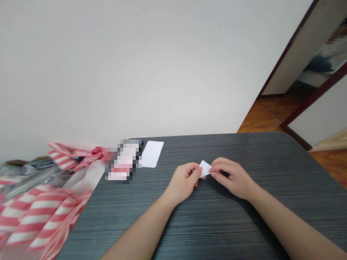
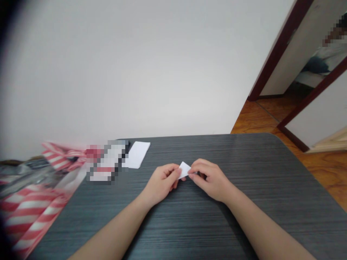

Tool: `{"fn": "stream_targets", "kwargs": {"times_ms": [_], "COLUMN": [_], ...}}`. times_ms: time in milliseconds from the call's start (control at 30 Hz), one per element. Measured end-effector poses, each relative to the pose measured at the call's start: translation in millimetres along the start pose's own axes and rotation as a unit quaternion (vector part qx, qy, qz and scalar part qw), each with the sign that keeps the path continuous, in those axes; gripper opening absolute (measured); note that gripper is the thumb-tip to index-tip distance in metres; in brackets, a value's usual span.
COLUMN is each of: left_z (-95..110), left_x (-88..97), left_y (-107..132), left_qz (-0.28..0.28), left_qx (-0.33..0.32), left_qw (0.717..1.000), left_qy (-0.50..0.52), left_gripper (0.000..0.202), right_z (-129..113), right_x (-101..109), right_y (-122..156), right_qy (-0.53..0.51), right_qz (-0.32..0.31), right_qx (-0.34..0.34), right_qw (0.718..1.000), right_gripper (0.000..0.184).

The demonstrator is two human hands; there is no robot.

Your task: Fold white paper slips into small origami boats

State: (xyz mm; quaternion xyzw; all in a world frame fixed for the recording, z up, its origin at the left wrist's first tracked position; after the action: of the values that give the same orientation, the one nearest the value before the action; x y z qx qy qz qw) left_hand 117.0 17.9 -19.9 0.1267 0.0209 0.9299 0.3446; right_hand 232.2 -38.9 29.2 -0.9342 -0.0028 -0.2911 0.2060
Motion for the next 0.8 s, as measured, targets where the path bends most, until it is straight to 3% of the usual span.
{"fn": "stream_targets", "kwargs": {"times_ms": [133, 433, 600, 800], "left_z": [2.9, 3.8, 5.4, 7.9], "left_x": [-1.0, -0.1, -3.1, -10.5], "left_y": [1.2, 1.4, 2.7, 3.7], "left_qz": [-0.005, -0.003, -0.013, -0.032], "left_qx": [-0.008, -0.013, -0.011, -0.026], "left_qw": [1.0, 1.0, 1.0, 0.998], "left_qy": [-0.007, -0.017, 0.008, 0.037], "left_gripper": [0.034, 0.032, 0.034, 0.023], "right_z": [0.9, -7.9, -3.4, 4.9], "right_x": [0.9, -8.1, -3.9, 3.1], "right_y": [-0.3, -0.3, -0.8, 0.2], "right_qy": [0.0, -0.016, -0.009, 0.003], "right_qz": [0.009, -0.05, -0.017, 0.025], "right_qx": [-0.005, 0.018, 0.006, -0.022], "right_qw": [1.0, 0.998, 1.0, 0.999], "right_gripper": [0.011, 0.016, 0.016, 0.013]}}
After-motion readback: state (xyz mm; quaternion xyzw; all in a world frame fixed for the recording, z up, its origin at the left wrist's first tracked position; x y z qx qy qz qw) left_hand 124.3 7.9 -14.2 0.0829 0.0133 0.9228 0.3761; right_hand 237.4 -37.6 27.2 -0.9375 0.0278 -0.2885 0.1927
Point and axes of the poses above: each hand's wrist, its own y-axis away from the middle knuckle, its own x-axis out of the back of the hand, z = x × y, the point moved 10 cm from there along -y, towards the middle knuckle, and after that the axes turned 2 degrees about z, right-handed, at the moved point
